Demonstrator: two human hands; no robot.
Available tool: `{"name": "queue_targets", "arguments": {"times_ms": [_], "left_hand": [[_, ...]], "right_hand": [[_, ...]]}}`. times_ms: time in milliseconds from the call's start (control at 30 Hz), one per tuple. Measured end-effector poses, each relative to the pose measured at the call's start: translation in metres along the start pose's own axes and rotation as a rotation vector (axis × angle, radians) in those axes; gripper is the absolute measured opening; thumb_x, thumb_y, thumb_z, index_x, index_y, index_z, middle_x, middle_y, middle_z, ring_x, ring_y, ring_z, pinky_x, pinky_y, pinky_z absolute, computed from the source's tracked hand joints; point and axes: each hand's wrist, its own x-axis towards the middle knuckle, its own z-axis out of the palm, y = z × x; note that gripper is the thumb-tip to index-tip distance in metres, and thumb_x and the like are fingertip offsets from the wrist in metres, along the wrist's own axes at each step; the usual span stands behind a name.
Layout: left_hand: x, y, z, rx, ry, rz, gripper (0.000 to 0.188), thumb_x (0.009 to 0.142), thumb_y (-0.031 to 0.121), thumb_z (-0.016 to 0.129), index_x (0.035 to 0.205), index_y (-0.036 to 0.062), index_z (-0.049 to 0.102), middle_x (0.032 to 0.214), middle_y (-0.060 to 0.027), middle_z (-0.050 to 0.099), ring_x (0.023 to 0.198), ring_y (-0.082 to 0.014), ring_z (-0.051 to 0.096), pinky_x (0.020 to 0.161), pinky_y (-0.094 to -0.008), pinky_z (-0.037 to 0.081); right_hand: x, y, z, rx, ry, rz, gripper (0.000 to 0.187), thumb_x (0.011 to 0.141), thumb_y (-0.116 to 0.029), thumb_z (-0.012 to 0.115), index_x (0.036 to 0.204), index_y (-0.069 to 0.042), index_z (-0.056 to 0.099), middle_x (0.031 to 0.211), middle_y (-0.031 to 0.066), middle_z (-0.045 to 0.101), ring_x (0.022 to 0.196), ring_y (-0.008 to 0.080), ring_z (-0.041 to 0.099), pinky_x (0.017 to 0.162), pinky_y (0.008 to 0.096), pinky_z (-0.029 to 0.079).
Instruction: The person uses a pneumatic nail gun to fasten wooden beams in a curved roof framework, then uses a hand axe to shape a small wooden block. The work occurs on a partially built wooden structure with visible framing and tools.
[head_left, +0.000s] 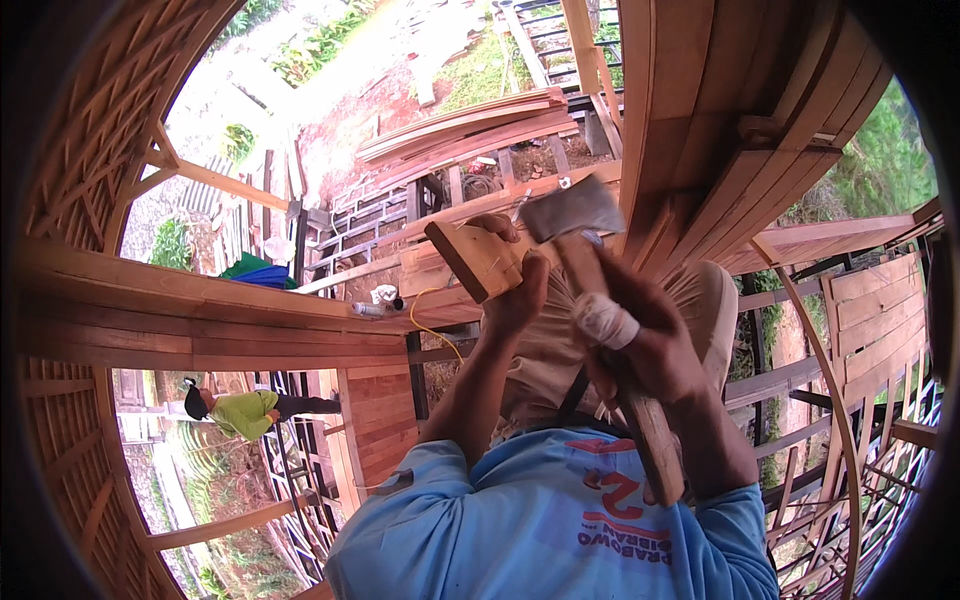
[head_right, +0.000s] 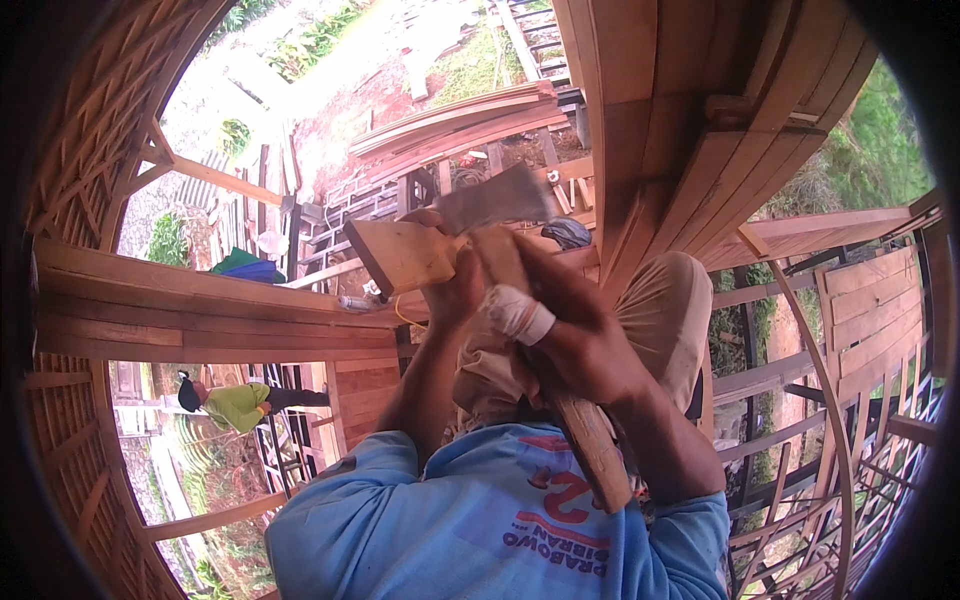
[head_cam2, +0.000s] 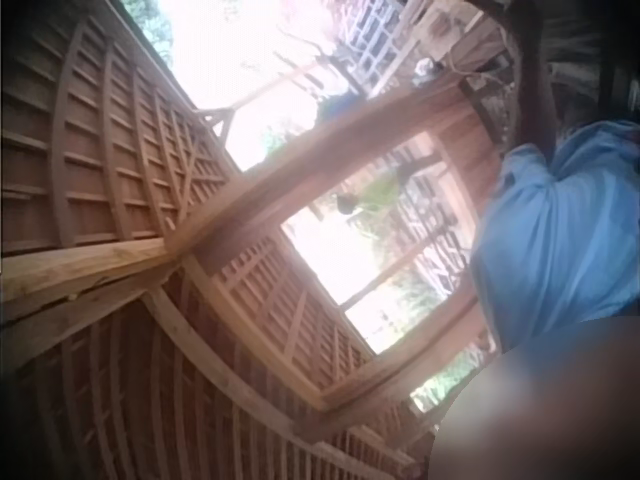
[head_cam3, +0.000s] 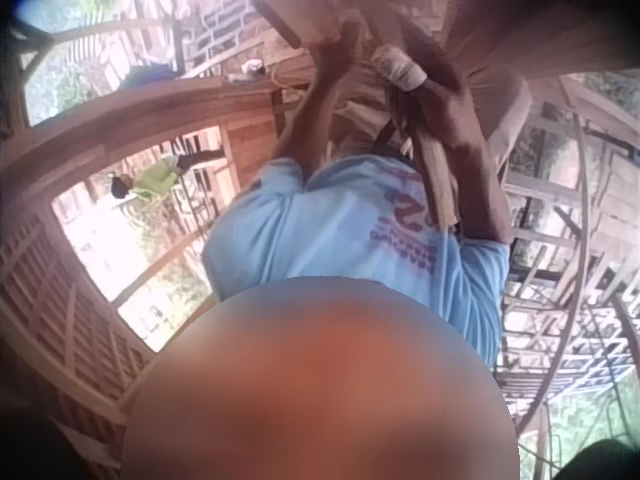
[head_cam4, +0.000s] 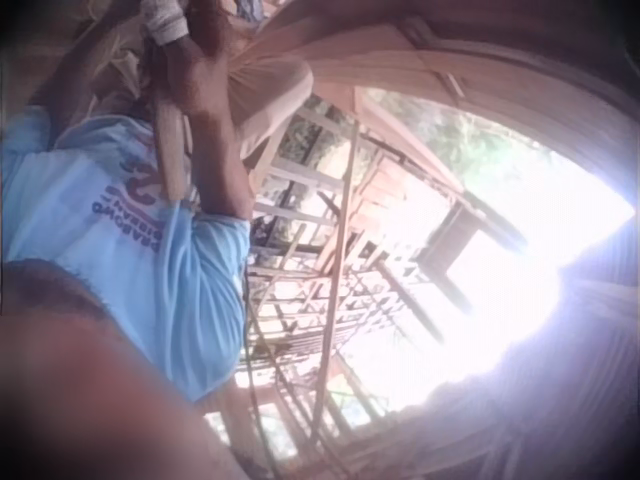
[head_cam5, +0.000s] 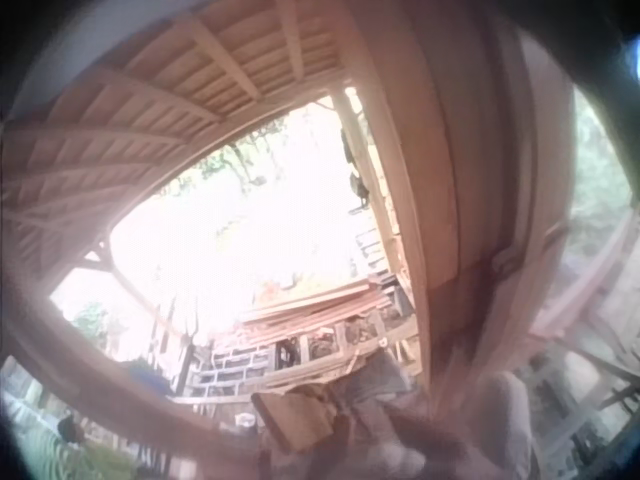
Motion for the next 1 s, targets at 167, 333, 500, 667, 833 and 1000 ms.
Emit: {"name": "queue_targets", "arguments": {"times_ms": [167,333,500,667,833,1000], "left_hand": [[-0.044,-0.058,-0.022,0.809,-0.177,0.425,0.045,0.076,0.002,0.066,0.115,0.0072,0.043,0.104,-0.0095,0.041,0.096,-0.0271,0.045,0.087,-0.0398,0.041],[-0.013,-0.029,-0.016,0.507,-0.161,0.276,0.046,0.077,0.005,0.067,0.116,0.0073,0.045,0.104,-0.0102,0.041,0.097,-0.0279,0.045,0.088,-0.0403,0.04],[-0.017,-0.033,-0.018,0.611,-0.182,0.32,0.038,0.073,-0.001,0.06,0.105,0.0026,0.041,0.103,-0.0076,0.038,0.095,-0.0225,0.042,0.087,-0.0341,0.039],[-0.009,-0.013,-0.008,0.171,-0.092,-0.064,0.041,0.075,0.003,0.067,0.107,0.0045,0.043,0.104,-0.0076,0.039,0.098,-0.0223,0.043,0.09,-0.0332,0.039],[-0.052,-0.07,-0.018,-0.042,0.026,-0.305,0.042,0.083,0.017,0.073,0.119,0.0071,0.053,0.116,-0.0128,0.052,0.108,-0.0309,0.053,0.096,-0.0415,0.042],[-0.037,-0.056,-0.018,0.301,-0.234,0.122,0.047,0.083,0.006,0.071,0.128,0.0087,0.059,0.125,-0.0173,0.06,0.113,-0.039,0.059,0.098,-0.0464,0.047]], "right_hand": [[0.001,0.002,0.01,0.141,-0.117,0.186,0.075,0.097,-0.019,0.066,0.16,-0.011,0.025,0.082,0.0113,0.062,0.045,0.0174,0.058,0.037,0.0281,0.047],[-0.005,0.0,0.005,0.099,0.03,0.032,0.08,0.094,-0.017,0.069,0.16,-0.013,0.025,0.085,0.0126,0.063,0.045,0.0187,0.059,0.036,0.0286,0.046],[-0.005,0.001,0.004,0.08,-0.209,0.114,0.08,0.097,-0.013,0.067,0.161,-0.009,0.019,0.118,0.0128,0.063,0.053,0.0145,0.058,0.045,0.027,0.048],[-0.005,0.004,0.005,0.024,-0.015,-0.031,0.084,0.094,-0.013,0.069,0.162,-0.011,0.02,0.108,0.0136,0.063,0.055,0.0177,0.061,0.043,0.0279,0.049],[-0.005,0.013,0.003,-0.417,-0.17,-0.224,0.081,0.091,-0.008,0.071,0.158,-0.002,0.025,0.124,0.0167,0.063,0.08,0.0232,0.07,0.066,0.0292,0.054],[-0.007,0.003,0.004,-1.162,-0.063,-0.69,0.081,0.087,-0.009,0.073,0.157,-0.006,0.032,0.12,0.0196,0.064,0.091,0.0361,0.072,0.074,0.0411,0.058]]}}
